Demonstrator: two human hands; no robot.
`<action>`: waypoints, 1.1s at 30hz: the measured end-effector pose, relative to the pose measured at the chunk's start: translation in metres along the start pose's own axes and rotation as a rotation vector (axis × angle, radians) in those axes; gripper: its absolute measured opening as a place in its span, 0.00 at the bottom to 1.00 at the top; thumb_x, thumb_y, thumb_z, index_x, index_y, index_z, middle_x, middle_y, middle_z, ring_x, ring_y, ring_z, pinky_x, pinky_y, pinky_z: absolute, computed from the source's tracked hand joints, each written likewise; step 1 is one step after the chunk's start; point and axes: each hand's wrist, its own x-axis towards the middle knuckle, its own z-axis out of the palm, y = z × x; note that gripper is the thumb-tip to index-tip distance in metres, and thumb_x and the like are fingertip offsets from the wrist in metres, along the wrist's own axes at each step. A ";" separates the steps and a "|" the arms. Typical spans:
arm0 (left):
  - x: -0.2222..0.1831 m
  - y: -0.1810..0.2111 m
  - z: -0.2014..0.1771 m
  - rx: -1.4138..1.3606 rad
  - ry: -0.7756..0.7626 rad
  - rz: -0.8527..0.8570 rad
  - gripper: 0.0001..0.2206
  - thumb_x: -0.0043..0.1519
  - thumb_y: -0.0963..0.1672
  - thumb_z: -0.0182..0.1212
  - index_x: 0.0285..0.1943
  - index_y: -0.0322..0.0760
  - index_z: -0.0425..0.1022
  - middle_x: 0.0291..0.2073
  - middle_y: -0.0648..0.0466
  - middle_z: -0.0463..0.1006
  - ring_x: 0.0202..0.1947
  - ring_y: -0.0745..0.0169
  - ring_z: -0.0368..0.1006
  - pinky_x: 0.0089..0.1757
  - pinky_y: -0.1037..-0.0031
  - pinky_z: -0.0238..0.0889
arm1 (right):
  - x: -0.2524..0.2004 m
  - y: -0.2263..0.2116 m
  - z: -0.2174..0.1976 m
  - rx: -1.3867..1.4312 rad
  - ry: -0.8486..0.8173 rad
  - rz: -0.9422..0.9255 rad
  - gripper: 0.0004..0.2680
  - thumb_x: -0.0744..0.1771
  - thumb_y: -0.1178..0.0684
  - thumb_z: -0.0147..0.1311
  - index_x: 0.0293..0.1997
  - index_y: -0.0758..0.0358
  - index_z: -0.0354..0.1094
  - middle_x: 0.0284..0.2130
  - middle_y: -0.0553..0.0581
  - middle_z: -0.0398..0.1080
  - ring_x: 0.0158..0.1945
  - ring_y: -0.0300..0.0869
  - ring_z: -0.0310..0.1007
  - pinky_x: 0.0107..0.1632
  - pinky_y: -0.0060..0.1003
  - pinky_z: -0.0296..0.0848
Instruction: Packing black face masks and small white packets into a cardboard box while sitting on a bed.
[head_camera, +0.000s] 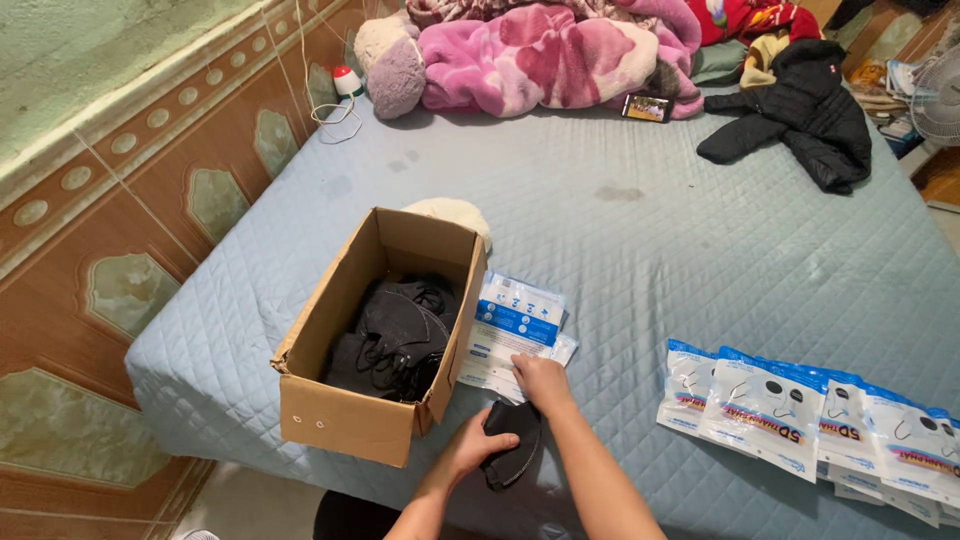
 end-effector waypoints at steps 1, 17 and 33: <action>0.000 0.000 -0.001 0.002 -0.001 0.001 0.24 0.49 0.46 0.76 0.55 0.38 0.78 0.45 0.57 0.84 0.46 0.71 0.75 0.46 0.77 0.70 | 0.000 0.000 0.001 0.000 0.002 0.001 0.04 0.67 0.46 0.52 0.39 0.50 0.67 0.32 0.51 0.74 0.36 0.56 0.77 0.32 0.60 0.72; -0.025 0.026 0.008 0.037 0.048 -0.047 0.25 0.50 0.47 0.74 0.58 0.40 0.78 0.47 0.56 0.84 0.46 0.68 0.77 0.46 0.76 0.70 | -0.021 -0.001 -0.032 0.100 -0.146 0.110 0.09 0.68 0.39 0.49 0.37 0.50 0.66 0.33 0.59 0.77 0.41 0.60 0.76 0.40 0.57 0.70; -0.024 0.022 0.007 0.045 0.046 -0.010 0.26 0.50 0.48 0.74 0.59 0.40 0.77 0.48 0.57 0.84 0.47 0.68 0.77 0.47 0.75 0.70 | -0.022 0.016 -0.053 0.364 0.014 0.410 0.08 0.62 0.43 0.62 0.31 0.46 0.66 0.28 0.46 0.75 0.35 0.45 0.74 0.38 0.45 0.64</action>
